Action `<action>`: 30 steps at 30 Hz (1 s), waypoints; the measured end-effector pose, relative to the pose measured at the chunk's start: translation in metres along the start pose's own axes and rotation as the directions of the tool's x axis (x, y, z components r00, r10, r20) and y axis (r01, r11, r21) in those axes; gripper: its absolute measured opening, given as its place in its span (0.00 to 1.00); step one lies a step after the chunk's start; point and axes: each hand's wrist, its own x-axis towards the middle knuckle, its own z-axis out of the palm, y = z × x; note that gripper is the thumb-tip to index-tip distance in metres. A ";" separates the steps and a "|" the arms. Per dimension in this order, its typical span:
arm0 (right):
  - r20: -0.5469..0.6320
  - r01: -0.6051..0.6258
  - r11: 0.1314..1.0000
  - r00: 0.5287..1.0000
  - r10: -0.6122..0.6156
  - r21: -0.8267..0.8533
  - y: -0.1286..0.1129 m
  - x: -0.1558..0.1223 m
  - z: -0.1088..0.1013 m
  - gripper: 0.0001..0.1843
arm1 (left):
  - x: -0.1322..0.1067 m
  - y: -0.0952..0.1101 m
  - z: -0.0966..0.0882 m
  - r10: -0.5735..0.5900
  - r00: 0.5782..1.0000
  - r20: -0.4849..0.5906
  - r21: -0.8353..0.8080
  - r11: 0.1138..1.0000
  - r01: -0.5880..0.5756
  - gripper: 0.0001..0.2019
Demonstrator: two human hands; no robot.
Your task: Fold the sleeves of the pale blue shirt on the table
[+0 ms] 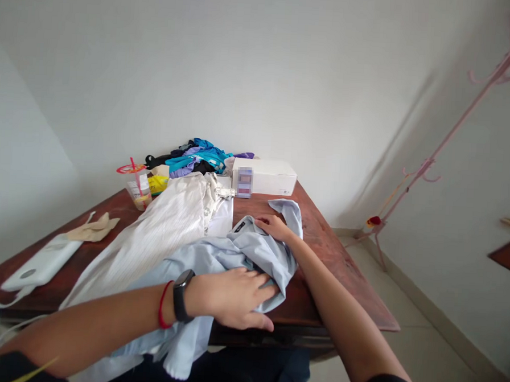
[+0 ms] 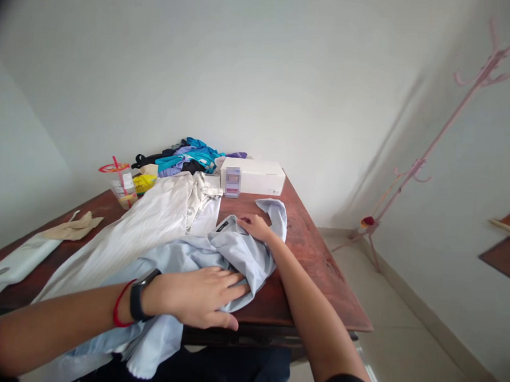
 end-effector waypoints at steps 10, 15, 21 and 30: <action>0.207 0.046 0.949 0.972 -0.115 0.312 -0.020 -0.009 -0.006 0.26 | 0.021 -0.079 -0.035 -0.020 0.921 -0.389 -0.305 0.946 -0.108 0.13; 0.278 -0.035 0.934 0.958 -0.070 0.356 -0.016 -0.008 -0.003 0.31 | 0.019 -0.162 -0.010 -0.182 0.881 -0.436 -0.217 0.972 0.093 0.14; 0.313 -0.155 0.901 0.950 0.023 0.405 -0.009 -0.008 0.002 0.36 | -0.003 -0.234 0.056 -0.407 0.779 -0.477 -0.284 0.910 0.301 0.15; 0.290 -0.171 0.899 0.956 0.052 0.403 -0.012 -0.009 0.005 0.33 | -0.012 -0.226 0.067 -0.367 0.864 -0.346 -0.301 0.915 0.268 0.15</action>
